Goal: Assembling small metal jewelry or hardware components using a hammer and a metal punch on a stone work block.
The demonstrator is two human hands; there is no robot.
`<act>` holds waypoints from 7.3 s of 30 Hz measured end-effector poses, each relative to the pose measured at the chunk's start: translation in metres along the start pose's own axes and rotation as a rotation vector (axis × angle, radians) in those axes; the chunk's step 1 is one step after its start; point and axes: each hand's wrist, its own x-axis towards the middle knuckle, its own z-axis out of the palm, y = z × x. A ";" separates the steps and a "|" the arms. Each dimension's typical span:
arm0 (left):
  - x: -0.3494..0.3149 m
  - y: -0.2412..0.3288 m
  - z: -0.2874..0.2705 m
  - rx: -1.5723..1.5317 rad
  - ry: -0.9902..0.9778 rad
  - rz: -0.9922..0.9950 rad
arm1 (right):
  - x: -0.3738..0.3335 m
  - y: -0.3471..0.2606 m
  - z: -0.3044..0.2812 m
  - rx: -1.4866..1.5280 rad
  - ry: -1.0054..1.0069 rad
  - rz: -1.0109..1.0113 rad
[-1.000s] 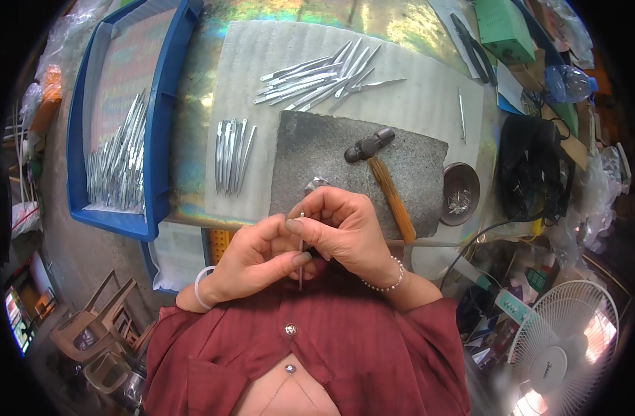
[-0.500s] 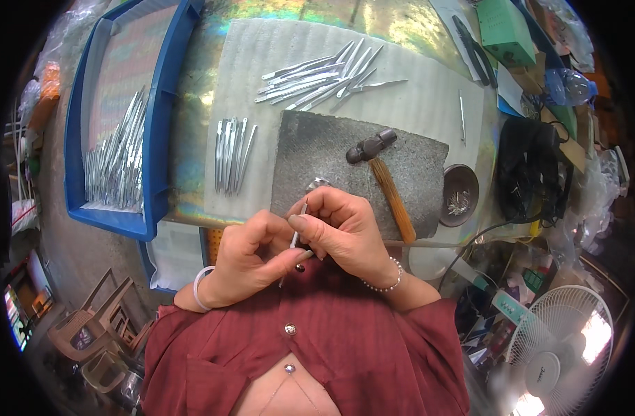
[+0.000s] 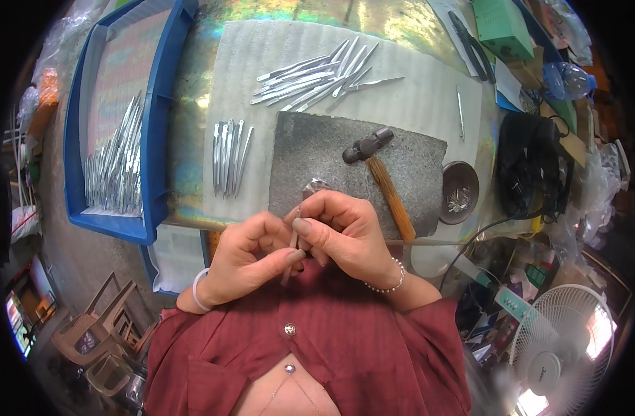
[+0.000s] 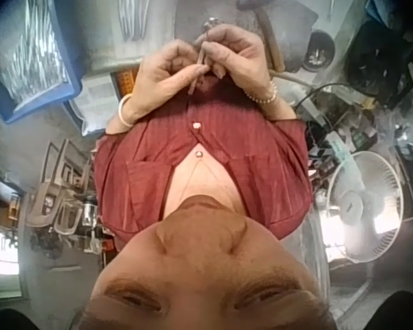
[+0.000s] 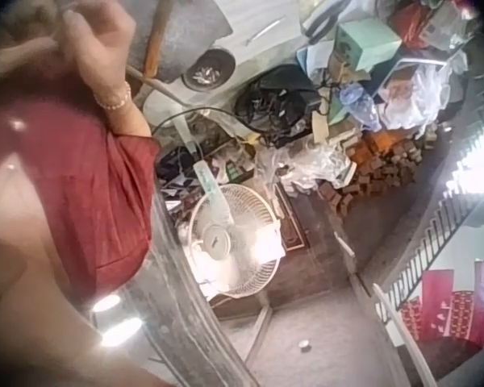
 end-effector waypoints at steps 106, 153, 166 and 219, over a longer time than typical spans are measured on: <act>0.061 -0.003 -0.085 1.022 0.663 0.343 | -0.030 -0.022 -0.023 -0.608 0.328 -0.271; 0.196 0.062 -0.068 1.127 0.425 0.438 | -0.029 -0.012 -0.079 -0.976 0.410 -0.593; 0.040 0.057 -0.018 0.215 0.307 0.181 | -0.081 -0.027 -0.168 -1.052 1.071 -0.359; 0.032 -0.010 0.014 -0.908 0.040 0.057 | -0.017 -0.017 -0.003 -0.318 0.055 -0.286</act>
